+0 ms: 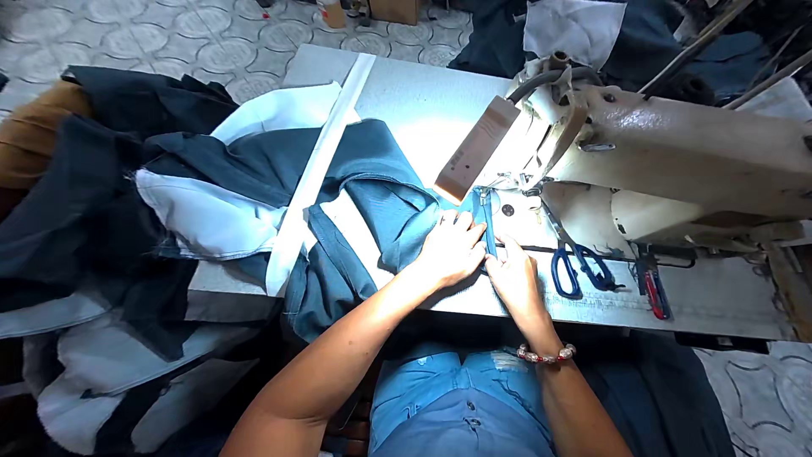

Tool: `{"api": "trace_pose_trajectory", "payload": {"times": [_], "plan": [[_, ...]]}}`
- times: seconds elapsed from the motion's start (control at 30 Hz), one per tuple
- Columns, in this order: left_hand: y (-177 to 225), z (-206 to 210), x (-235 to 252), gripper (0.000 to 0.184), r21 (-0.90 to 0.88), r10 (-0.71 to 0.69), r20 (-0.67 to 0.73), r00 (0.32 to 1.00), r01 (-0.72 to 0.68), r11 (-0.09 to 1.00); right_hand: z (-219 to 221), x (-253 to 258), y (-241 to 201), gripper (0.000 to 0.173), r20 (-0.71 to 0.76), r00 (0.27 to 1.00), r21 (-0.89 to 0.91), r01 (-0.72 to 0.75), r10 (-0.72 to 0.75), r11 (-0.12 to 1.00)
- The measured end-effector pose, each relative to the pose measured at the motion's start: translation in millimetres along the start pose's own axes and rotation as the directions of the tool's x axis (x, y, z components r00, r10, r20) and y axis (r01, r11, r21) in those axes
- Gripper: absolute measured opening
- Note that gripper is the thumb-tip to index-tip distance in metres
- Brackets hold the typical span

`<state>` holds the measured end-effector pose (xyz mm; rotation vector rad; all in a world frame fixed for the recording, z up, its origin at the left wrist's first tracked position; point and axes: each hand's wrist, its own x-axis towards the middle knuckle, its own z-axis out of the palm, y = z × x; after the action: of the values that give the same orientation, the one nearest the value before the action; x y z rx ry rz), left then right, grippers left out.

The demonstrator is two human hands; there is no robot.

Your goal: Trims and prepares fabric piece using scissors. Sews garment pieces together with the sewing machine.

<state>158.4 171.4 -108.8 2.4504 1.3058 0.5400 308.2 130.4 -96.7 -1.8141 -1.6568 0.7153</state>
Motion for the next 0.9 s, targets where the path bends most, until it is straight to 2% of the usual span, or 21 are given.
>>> {"api": "trace_pose_trajectory", "payload": {"times": [0.13,0.27,0.4,0.47,0.53,0.63,0.73,0.8,0.9], "plan": [[-9,7,-1,0.046,-0.024,0.066,-0.011,0.998,-0.066,0.998,0,-3,-2,0.037,-0.006,1.0,-0.035,0.028,-0.028,0.999],[-16,4,-15,0.045,-0.071,0.134,0.036,0.99,-0.132,0.989,5,-16,-11,0.043,0.029,0.997,-0.143,0.077,-0.074,0.987],[-7,7,-24,0.045,-0.105,0.105,0.022,0.994,-0.102,0.989,5,-22,-27,0.046,0.144,0.988,-0.312,-0.011,0.059,0.95],[-3,10,-26,0.044,-0.105,0.097,0.013,0.995,-0.095,0.99,3,-21,-26,0.045,0.151,0.988,-0.359,0.017,0.041,0.933],[-3,11,-27,0.043,-0.116,0.124,-0.007,0.992,-0.124,0.985,-1,-19,-24,0.045,0.17,0.985,-0.357,0.033,0.031,0.933],[-14,2,-27,0.041,-0.16,0.173,0.045,0.984,-0.163,0.974,-1,-17,-26,0.045,0.213,0.977,-0.315,0.045,0.024,0.948],[-27,0,-29,0.042,-0.149,0.238,0.039,0.971,-0.23,0.962,8,-19,-22,0.044,0.168,0.985,-0.275,0.092,-0.046,0.957],[-26,1,-29,0.042,-0.146,0.239,0.031,0.971,-0.232,0.962,9,-17,-17,0.043,0.127,0.988,-0.26,0.12,-0.089,0.958],[-25,4,-28,0.042,-0.152,0.217,0.009,0.976,-0.213,0.965,5,-12,-20,0.043,0.168,0.984,-0.272,0.097,-0.052,0.957]]}}
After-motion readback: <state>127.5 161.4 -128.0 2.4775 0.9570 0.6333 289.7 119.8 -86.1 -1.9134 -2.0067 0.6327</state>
